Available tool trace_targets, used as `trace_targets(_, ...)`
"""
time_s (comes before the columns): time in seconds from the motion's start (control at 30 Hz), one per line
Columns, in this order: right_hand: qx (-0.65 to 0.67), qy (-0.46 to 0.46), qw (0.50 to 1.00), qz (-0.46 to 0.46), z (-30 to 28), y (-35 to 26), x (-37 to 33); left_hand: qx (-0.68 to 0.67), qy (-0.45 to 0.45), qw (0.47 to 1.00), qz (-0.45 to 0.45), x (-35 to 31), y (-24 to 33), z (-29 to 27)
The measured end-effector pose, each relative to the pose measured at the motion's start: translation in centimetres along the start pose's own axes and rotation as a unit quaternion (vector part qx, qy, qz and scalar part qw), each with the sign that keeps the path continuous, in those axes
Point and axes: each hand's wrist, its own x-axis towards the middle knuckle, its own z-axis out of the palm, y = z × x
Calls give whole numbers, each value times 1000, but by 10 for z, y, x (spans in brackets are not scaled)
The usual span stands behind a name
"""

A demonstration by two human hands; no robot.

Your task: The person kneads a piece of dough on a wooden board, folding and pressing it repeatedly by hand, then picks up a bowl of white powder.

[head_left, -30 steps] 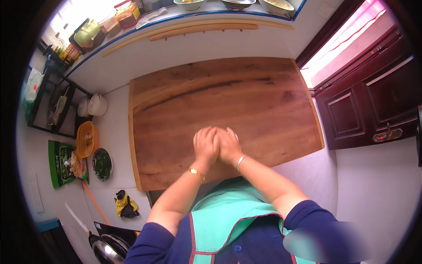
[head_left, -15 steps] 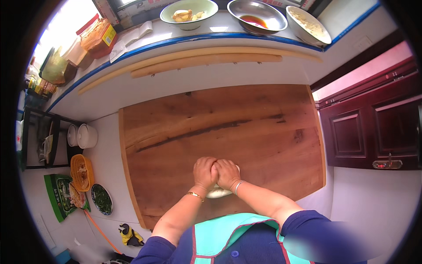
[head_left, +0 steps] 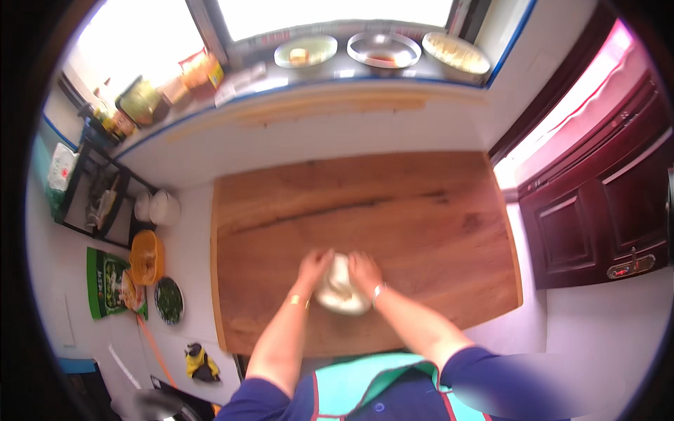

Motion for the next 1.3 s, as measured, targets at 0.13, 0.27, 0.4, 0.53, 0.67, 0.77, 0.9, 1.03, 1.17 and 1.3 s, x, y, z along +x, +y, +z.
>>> trace_targets(0.13,44,38,998,4,-15,-12,-36,-39,-102,993,-34,-53,9,-18)
trace_targets(0.27,104,20,994,-2,-53,-29,-23,95,-80,992,20,-79,53,-16)
trace_targets(0.4,-11,120,977,-173,-77,-62,-81,191,17,959,211,-135,59,5)
trace_targets(0.53,-69,178,955,-228,-70,-55,-142,141,26,970,196,-166,21,21)
trace_targets(0.67,-135,109,946,-274,-52,-18,-177,127,-29,981,141,-189,9,27)
trace_targets(0.77,-172,97,937,-288,-41,-22,-159,130,-40,983,126,-171,5,21)
trace_targets(0.9,-148,86,948,-269,-23,-33,-98,128,-32,991,15,-128,6,14)
trace_targets(1.03,-76,51,969,-229,-23,-37,-50,136,-82,987,-30,-87,26,3)
trace_targets(1.17,-49,41,983,-173,-18,-41,-12,176,-150,968,-101,-53,48,-8)
trace_targets(1.3,-51,26,989,-133,-11,-45,13,266,-196,937,-111,-22,45,-13)
